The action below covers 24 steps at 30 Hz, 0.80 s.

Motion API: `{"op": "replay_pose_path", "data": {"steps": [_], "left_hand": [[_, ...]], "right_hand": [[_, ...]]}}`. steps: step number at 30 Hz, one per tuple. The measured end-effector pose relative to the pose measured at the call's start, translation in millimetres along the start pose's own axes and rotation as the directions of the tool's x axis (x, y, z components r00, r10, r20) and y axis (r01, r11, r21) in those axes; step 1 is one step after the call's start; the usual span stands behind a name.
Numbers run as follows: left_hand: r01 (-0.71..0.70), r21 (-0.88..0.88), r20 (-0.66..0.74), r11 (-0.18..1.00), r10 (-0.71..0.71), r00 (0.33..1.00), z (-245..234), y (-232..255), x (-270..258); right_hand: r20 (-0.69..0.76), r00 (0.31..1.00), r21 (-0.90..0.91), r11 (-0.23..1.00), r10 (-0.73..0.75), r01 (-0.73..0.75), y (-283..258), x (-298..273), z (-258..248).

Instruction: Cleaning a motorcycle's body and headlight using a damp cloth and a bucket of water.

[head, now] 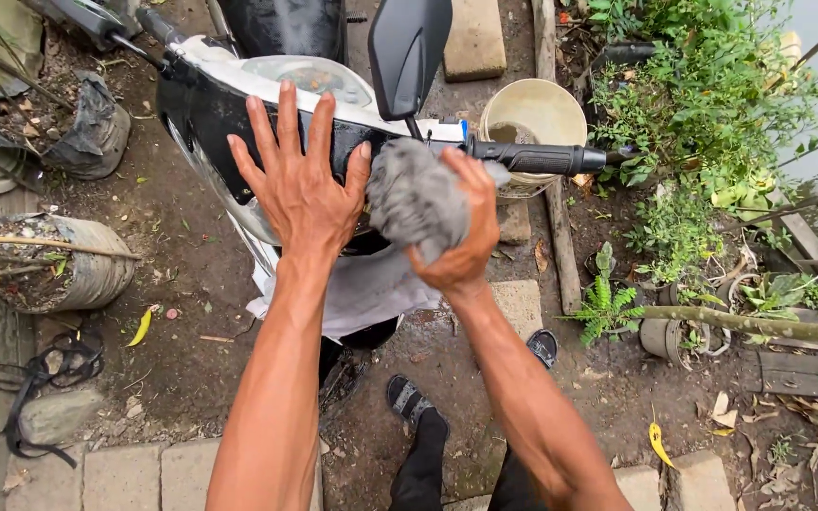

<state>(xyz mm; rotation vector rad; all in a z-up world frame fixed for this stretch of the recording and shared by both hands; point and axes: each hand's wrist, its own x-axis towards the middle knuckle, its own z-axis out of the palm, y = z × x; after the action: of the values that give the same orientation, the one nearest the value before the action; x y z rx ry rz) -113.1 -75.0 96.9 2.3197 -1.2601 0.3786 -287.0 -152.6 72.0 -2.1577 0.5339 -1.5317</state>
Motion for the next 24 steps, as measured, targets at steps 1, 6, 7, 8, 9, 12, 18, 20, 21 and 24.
{"op": "replay_pose_path", "data": {"steps": [1, 6, 7, 8, 9, 12, 18, 20, 21, 24], "left_hand": [[0.0, 0.005, -0.016, 1.0, 0.0, 1.0, 1.1, 0.1, 0.1], [0.005, -0.004, -0.015, 1.0, -0.005, 1.0, 1.7, 2.4, 0.8], [-0.002, -0.016, 0.0, 1.0, 0.002, 1.0, -0.6, 1.3, 1.7], [-0.01, -0.028, 0.015, 1.0, 0.01, 1.0, -3.2, 0.1, 2.7], [-0.006, -0.021, 0.01, 1.0, 0.006, 1.0, -10.2, -1.1, 7.0], [-0.169, 0.036, 0.076, 0.985, 0.166, 0.983, -27.2, -5.9, 17.6], [-0.314, -0.029, 0.102, 0.949, 0.315, 0.943, -4.6, -24.7, 27.9], [-0.347, -0.049, -0.021, 0.937, 0.346, 0.938, 4.2, -34.3, 19.6], [-0.344, -0.048, -0.021, 0.938, 0.343, 0.939, 2.8, -33.1, 18.8], [-0.345, -0.017, 0.003, 0.939, 0.345, 0.939, -5.6, -32.0, 26.2]], "right_hand": [[-0.018, 1.0, -0.015, 1.0, 0.024, -0.024, 3.1, 2.1, -0.8], [-0.113, 0.983, -0.085, 0.984, 0.147, -0.157, 26.3, -53.2, -2.3], [-0.13, 0.976, -0.095, 0.978, 0.173, -0.186, 34.2, -71.4, -0.7], [-0.148, 0.969, -0.104, 0.971, 0.199, -0.215, 40.6, -89.6, 0.8], [-0.163, 0.962, -0.106, 0.965, 0.22, -0.238, 45.8, -101.6, 1.2], [-0.202, 0.936, -0.124, 0.94, 0.288, -0.317, 52.6, -130.4, -5.1], [-0.207, 0.871, 0.045, 0.893, 0.446, -0.447, 31.6, -89.5, -23.9], [-0.187, 0.872, 0.071, 0.891, 0.453, -0.448, 34.0, -95.0, -22.0], [-0.183, 0.872, 0.072, 0.891, 0.453, -0.448, 29.6, -92.9, -24.6], [-0.163, 0.88, 0.065, 0.895, 0.446, -0.442, 22.9, -79.9, -25.9]]}}
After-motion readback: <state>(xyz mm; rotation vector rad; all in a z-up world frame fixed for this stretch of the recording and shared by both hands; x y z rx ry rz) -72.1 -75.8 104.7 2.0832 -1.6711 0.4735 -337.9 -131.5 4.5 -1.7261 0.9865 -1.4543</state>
